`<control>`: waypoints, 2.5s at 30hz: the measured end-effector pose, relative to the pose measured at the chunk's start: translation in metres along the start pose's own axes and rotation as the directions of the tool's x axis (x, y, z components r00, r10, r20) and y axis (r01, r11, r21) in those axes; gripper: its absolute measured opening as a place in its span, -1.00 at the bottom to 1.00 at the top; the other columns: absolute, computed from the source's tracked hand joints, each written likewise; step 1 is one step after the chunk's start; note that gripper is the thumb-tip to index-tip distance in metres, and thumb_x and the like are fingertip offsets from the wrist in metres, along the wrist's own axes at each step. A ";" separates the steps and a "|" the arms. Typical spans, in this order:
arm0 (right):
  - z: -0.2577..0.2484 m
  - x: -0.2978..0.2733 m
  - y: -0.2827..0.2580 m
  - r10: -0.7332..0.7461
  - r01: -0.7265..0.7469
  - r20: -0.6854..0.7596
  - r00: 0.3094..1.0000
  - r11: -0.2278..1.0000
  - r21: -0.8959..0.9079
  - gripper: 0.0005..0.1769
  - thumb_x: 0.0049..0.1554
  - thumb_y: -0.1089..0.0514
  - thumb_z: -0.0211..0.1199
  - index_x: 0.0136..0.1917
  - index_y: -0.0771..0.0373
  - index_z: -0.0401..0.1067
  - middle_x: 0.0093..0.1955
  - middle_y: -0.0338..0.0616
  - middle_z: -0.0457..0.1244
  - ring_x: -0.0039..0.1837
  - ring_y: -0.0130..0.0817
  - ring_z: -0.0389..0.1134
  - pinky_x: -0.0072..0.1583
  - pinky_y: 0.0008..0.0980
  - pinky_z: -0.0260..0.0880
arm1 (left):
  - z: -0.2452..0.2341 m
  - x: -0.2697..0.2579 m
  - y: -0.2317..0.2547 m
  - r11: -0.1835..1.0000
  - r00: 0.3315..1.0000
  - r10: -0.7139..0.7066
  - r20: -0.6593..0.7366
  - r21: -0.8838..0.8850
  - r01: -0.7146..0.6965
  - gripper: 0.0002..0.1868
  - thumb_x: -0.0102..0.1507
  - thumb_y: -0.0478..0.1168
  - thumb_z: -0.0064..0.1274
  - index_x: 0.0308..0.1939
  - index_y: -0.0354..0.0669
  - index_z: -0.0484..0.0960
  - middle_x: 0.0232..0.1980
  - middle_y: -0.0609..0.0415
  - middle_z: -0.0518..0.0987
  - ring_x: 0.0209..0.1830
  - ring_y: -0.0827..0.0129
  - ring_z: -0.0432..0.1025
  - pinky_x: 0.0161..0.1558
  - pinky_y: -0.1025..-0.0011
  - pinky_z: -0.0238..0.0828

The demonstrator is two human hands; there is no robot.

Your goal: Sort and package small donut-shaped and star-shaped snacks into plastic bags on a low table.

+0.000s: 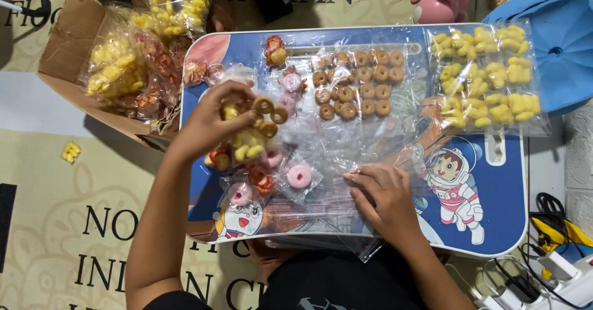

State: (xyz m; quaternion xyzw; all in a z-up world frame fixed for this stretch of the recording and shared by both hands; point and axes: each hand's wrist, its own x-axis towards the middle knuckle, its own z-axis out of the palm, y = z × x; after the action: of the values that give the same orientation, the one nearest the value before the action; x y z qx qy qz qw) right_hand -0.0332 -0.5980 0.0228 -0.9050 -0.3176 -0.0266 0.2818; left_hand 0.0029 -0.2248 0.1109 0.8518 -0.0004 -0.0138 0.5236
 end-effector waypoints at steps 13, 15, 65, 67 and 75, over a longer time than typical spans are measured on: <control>0.000 0.002 -0.001 -0.005 0.005 -0.015 1.000 1.000 0.016 -0.74 0.25 -0.09 0.19 0.19 -0.16 0.52 0.16 -0.44 0.31 0.32 -0.40 0.29 0.34 -0.17 0.05 | 0.004 -0.005 0.056 0.877 0.992 -0.085 0.092 0.479 0.030 -0.03 0.27 -0.32 0.11 0.66 0.16 -0.09 0.42 -0.76 0.13 0.36 -0.74 0.09 0.25 -0.59 0.00; -0.001 0.002 -0.002 -0.002 0.002 -0.010 1.000 1.000 0.015 -0.73 0.25 -0.09 0.18 0.20 -0.17 0.51 0.17 -0.44 0.31 0.32 -0.39 0.29 0.34 -0.17 0.05 | 0.002 -0.007 0.060 0.860 0.993 -0.081 0.086 0.510 0.026 0.06 0.23 -0.36 0.14 0.67 0.08 -0.19 0.46 -0.64 0.20 0.44 -0.58 0.08 0.31 -0.59 -0.22; 0.002 0.006 0.000 0.031 -0.031 -0.007 0.999 0.999 0.012 -0.67 0.19 -0.01 0.24 0.24 -0.15 0.52 0.23 -0.43 0.34 0.29 -0.29 0.30 0.29 -0.10 0.05 | -0.149 0.090 -0.334 0.785 0.664 -0.437 -0.607 0.102 0.611 -0.33 0.36 -0.08 0.01 0.45 -0.14 0.06 0.41 -0.24 0.32 0.30 -0.12 0.32 0.25 0.04 0.23; 0.001 0.006 -0.001 0.034 -0.034 -0.009 0.999 0.999 0.015 -0.67 0.19 -0.01 0.24 0.24 -0.14 0.52 0.23 -0.41 0.34 0.30 -0.29 0.30 0.28 -0.10 0.07 | -0.148 0.087 -0.339 0.787 0.652 -0.403 -0.642 0.121 0.605 -0.57 0.42 -0.08 -0.12 0.34 -0.10 0.30 0.23 -0.19 0.54 0.11 -0.12 0.46 0.07 -0.03 0.32; -0.002 0.007 0.000 0.032 -0.031 -0.019 0.999 0.997 0.073 -0.67 0.19 0.04 0.25 0.24 -0.11 0.54 0.20 -0.41 0.34 0.28 -0.30 0.31 0.26 -0.09 0.10 | -0.186 0.051 -0.399 0.824 0.619 -0.218 -0.755 0.198 0.531 -0.58 0.43 -0.12 -0.29 0.22 -0.17 0.58 0.12 -0.22 0.60 0.04 -0.17 0.46 -0.04 -0.03 0.33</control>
State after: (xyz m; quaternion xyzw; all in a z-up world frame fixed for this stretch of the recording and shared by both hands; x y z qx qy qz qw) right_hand -0.0272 -0.5945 0.0261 -0.8987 -0.3013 -0.0196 0.3181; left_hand 0.0525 0.1206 -0.1622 0.8591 0.3784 0.2003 0.2804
